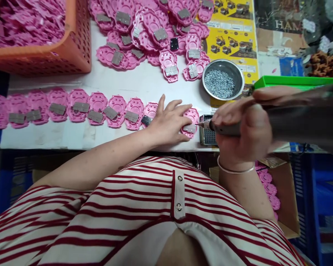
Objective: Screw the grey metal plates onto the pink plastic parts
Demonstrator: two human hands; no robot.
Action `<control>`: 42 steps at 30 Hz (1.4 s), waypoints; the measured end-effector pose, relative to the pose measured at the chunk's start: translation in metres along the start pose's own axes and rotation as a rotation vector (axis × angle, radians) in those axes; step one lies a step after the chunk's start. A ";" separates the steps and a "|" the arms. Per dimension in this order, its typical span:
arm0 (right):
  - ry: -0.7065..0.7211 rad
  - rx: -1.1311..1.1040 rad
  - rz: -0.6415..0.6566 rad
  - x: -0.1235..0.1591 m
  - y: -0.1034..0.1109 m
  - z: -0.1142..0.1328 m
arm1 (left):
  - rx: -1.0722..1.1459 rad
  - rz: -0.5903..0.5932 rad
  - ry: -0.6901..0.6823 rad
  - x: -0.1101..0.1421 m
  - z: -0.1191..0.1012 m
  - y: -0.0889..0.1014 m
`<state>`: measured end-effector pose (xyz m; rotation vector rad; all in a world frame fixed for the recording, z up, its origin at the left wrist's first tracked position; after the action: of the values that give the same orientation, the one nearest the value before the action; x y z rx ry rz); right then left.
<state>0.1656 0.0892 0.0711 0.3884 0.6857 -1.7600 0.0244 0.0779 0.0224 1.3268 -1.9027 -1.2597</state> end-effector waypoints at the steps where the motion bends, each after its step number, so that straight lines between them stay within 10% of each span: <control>1: 0.079 -0.039 -0.013 -0.002 0.000 0.009 | -0.017 -0.025 0.018 -0.006 0.003 0.003; 7: 0.122 -0.031 -0.059 -0.001 0.004 0.026 | -0.110 -0.249 0.222 -0.031 0.042 0.044; 12: 0.053 -0.059 0.087 0.005 0.012 0.020 | -0.084 -0.137 0.098 0.008 0.065 0.060; 20: 0.073 -0.001 0.051 0.010 0.018 0.016 | -0.169 -0.051 0.082 0.064 0.067 0.043; 31: 0.249 0.116 -0.240 0.003 0.048 0.012 | 0.026 0.080 -0.094 0.016 0.001 0.002; 42: 0.173 0.071 -0.336 -0.001 0.055 0.021 | -0.029 -0.077 -0.221 0.013 0.011 -0.002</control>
<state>0.2202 0.0671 0.0747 0.5005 0.8504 -2.0901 0.0111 0.0702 0.0141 1.3024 -1.9877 -1.5222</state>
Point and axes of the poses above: each hand's wrist, its own x-axis away from the middle knuckle, its own y-axis out of the back of the hand, z = x × y, the point moved 4 cm from there along -x, towards the middle knuckle, and after that the axes turned 11 degrees about -z, right-handed, at the moved point
